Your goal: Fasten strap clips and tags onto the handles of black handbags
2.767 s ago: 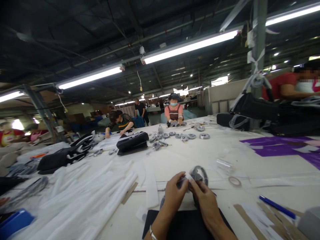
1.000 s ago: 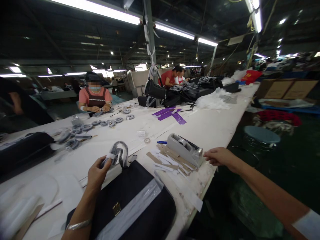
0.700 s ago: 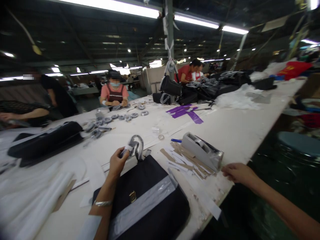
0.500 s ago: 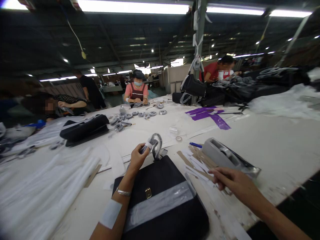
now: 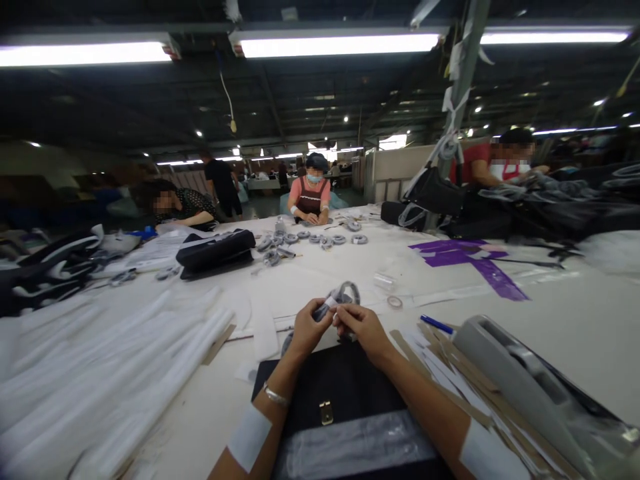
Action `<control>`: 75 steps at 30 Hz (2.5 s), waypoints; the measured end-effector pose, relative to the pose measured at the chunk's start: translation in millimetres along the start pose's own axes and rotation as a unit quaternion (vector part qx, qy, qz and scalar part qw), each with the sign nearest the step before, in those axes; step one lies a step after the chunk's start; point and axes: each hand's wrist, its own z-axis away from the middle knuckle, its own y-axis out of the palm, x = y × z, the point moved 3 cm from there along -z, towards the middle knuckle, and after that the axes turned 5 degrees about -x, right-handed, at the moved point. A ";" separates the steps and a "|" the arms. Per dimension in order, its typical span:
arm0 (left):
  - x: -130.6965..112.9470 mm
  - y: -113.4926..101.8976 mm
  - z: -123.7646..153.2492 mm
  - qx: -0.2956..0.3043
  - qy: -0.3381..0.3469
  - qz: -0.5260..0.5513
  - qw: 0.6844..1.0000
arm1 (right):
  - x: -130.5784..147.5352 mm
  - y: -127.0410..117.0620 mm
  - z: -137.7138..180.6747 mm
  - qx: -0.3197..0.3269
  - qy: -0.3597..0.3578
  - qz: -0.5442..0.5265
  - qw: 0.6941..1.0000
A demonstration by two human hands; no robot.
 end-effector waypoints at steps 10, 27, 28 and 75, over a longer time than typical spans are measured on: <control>0.9 -0.8 1.1 -0.009 0.073 -0.053 0.996 | -11.9 8.4 -15.3 -0.078 0.072 0.005 0.994; 3.5 -1.0 -0.3 -0.020 0.083 -0.062 0.994 | -21.4 -5.5 -8.6 -0.061 0.080 0.143 0.985; 3.9 -0.8 -0.4 -0.020 0.081 -0.063 0.995 | -21.7 -5.9 -8.6 -0.062 0.081 0.158 0.982; -7.6 -17.1 2.7 -0.155 0.079 -0.026 0.984 | -37.6 0.8 -50.8 -0.128 0.192 -0.112 0.967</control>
